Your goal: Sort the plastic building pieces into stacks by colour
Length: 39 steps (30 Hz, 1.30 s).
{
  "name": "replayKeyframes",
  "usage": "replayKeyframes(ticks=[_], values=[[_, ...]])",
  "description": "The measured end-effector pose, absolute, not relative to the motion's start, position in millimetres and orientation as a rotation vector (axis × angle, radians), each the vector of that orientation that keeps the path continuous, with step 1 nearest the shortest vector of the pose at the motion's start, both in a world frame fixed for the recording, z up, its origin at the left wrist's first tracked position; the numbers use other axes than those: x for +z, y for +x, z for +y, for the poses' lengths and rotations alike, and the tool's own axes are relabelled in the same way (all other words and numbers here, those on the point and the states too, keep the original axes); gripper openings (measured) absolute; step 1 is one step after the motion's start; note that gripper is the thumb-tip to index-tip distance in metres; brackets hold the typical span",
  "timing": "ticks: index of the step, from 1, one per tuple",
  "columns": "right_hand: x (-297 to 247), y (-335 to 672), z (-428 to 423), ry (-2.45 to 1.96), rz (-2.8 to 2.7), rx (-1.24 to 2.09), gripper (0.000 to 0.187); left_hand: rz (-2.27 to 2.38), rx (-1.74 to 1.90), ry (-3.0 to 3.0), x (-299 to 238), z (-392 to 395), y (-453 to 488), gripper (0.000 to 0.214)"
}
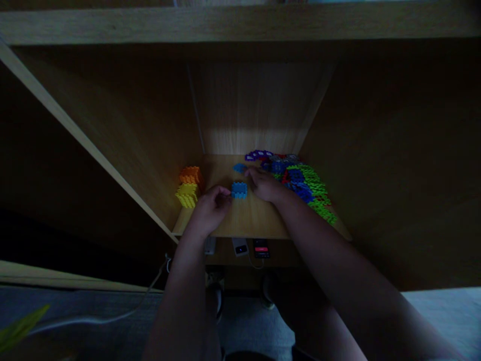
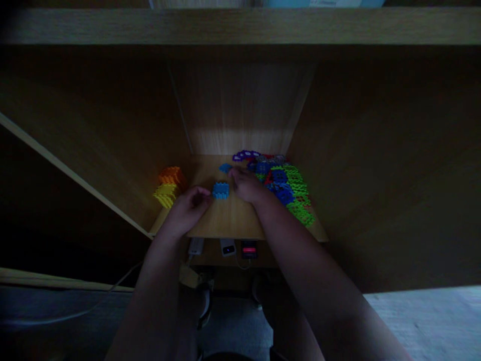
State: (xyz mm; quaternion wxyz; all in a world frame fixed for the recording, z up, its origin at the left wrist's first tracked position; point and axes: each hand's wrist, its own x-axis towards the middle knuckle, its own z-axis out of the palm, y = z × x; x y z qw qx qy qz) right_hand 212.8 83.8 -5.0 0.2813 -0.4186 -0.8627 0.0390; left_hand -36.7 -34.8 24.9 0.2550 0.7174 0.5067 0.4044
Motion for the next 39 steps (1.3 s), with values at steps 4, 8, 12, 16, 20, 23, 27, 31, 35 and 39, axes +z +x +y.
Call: replayKeyframes(ticks=[4,8,12,16,20,23,27,31,35,39], values=[[-4.5,209.1,83.9,-1.132,-2.353,0.025,0.025,1.368,1.101,1.943,24.0,-34.4,-36.8,0.015],[-2.3,206.9,82.1,-1.16,-2.34,-0.001,0.025,1.351,1.113,1.926,23.3,-33.9,-37.4,0.014],[0.1,209.0,80.7,-1.209,-2.309,-0.023,0.027,1.384,1.095,1.929,25.5,-34.8,-37.3,0.014],[1.8,211.6,78.6,-1.25,-2.266,-0.075,0.031,1.384,1.093,1.93,26.6,-35.3,-36.6,0.014],[4.8,212.9,77.1,-1.314,-2.274,-0.096,0.027,1.376,1.103,1.941,26.2,-34.9,-36.7,0.014],[6.9,214.7,77.5,-1.297,-2.307,-0.092,0.02,1.389,1.1,1.947,26.3,-35.0,-37.0,0.013],[8.3,218.4,78.3,-1.263,-2.31,-0.048,0.016,1.392,1.086,1.947,27.0,-35.2,-36.8,0.014],[10.2,220.2,77.0,-1.25,-2.284,-0.031,0.009,1.399,1.084,1.961,28.7,-35.6,-35.7,0.013],[10.9,220.1,75.8,-1.251,-2.292,-0.011,0.008,1.401,1.09,1.944,29.0,-35.8,-35.1,0.013],[11.0,220.2,75.6,-1.282,-2.259,0.021,0.003,1.395,1.089,1.934,27.0,-35.1,-36.0,0.013]])
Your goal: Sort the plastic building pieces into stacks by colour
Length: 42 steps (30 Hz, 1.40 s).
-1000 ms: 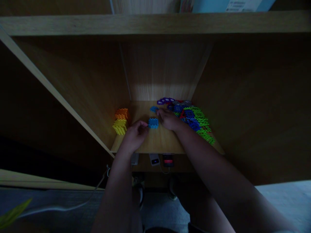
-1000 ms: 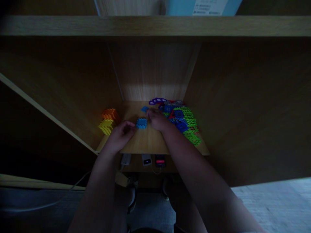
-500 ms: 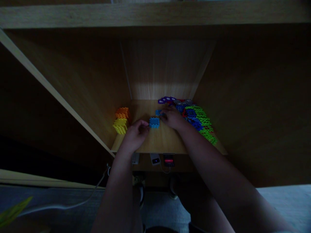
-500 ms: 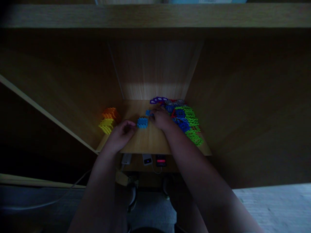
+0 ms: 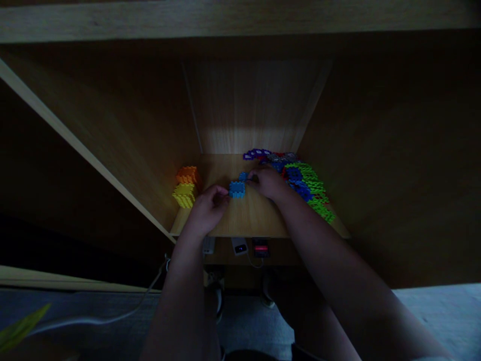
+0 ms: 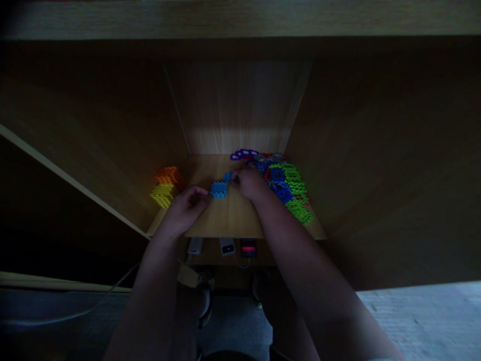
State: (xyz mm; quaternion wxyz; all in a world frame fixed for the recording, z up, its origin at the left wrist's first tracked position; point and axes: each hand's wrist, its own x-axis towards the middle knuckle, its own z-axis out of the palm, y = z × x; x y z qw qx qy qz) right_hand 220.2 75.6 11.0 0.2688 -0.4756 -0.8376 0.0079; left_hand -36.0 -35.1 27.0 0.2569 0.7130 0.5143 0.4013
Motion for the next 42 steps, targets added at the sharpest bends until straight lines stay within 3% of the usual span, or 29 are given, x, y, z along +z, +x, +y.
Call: replayKeyframes(ticks=[8,16,42], values=[[30.0,222.9,61.3,-1.088,-2.067,0.241,0.02,1.381,1.091,1.921,29.9,-36.4,-35.8,0.014],[37.0,221.7,44.9,-0.907,-2.205,0.516,0.023,1.392,1.092,1.917,30.0,-36.8,-35.6,0.014],[34.6,218.2,45.2,-0.842,-2.239,0.549,0.029,1.364,1.1,1.932,27.8,-35.1,-36.5,0.015]])
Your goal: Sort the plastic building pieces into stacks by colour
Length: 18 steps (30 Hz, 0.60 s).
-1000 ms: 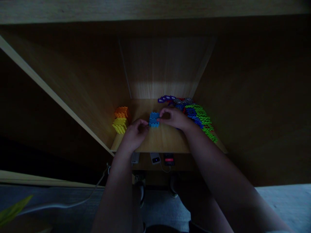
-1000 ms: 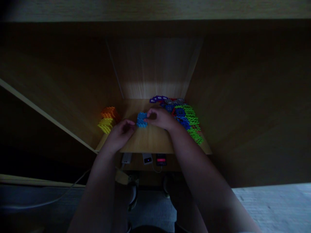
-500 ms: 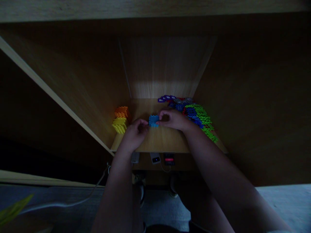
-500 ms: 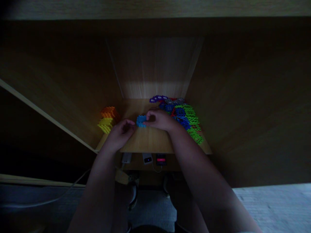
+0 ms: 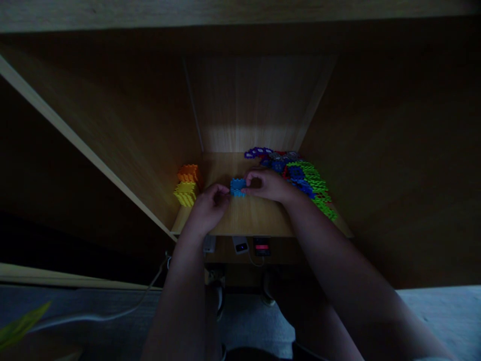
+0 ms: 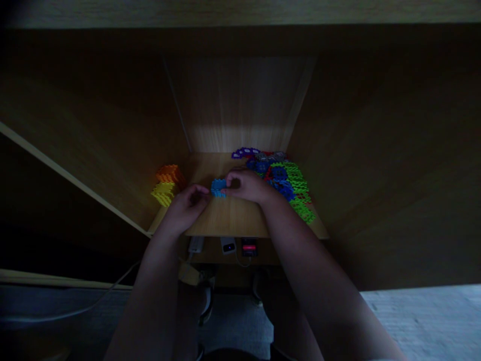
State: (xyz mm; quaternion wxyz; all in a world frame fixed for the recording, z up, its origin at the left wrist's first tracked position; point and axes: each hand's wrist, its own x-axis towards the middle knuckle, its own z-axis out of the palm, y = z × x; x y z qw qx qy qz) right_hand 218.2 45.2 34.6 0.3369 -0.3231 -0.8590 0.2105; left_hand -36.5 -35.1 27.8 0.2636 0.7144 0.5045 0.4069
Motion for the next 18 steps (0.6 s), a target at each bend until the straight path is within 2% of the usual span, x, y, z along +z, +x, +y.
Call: replayKeyframes(ticks=[18], values=[[33.5,219.7,47.3,-0.815,-2.259,0.558,0.028,1.387,1.086,1.934,26.0,-34.6,-37.4,0.014]])
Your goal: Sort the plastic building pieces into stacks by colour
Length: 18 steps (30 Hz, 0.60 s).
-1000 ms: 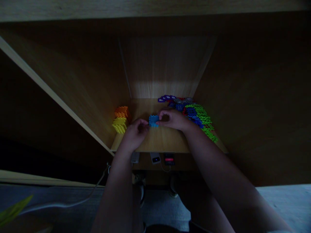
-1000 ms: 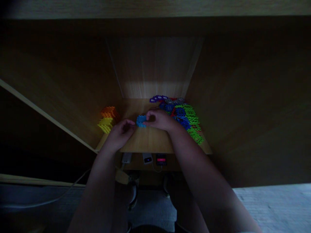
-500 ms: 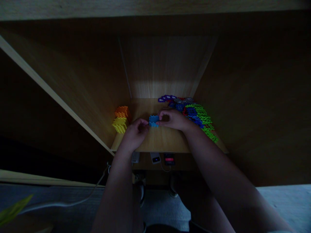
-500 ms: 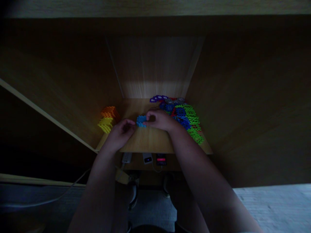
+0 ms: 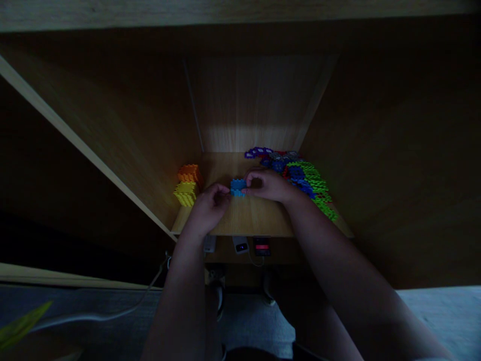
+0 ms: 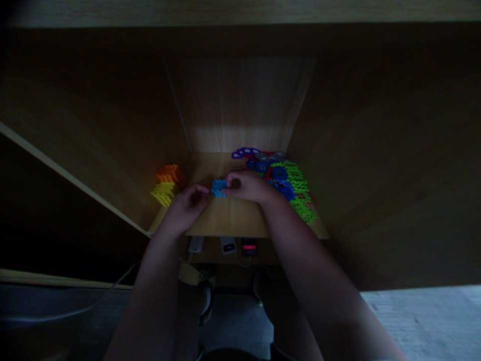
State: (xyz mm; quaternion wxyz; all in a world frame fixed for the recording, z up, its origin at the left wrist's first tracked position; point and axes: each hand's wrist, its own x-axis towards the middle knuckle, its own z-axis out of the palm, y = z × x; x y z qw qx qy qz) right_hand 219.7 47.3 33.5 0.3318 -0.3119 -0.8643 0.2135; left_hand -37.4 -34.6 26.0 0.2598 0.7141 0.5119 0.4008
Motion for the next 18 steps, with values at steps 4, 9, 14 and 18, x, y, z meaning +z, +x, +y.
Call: replayKeyframes(ticks=[4,9,14,18], values=[[33.5,219.6,47.4,-0.808,-2.258,0.566,0.028,1.375,1.088,1.925,26.4,-34.7,-37.3,0.015],[36.1,219.5,45.5,-0.808,-2.25,0.562,0.027,1.385,1.08,1.926,30.8,-36.5,-36.4,0.015],[38.9,218.9,42.9,-0.866,-2.22,0.513,0.029,1.402,1.078,1.93,32.4,-37.5,-35.7,0.014],[41.4,218.0,42.6,-0.901,-2.173,0.437,0.033,1.399,1.081,1.934,31.6,-37.5,-35.4,0.015]])
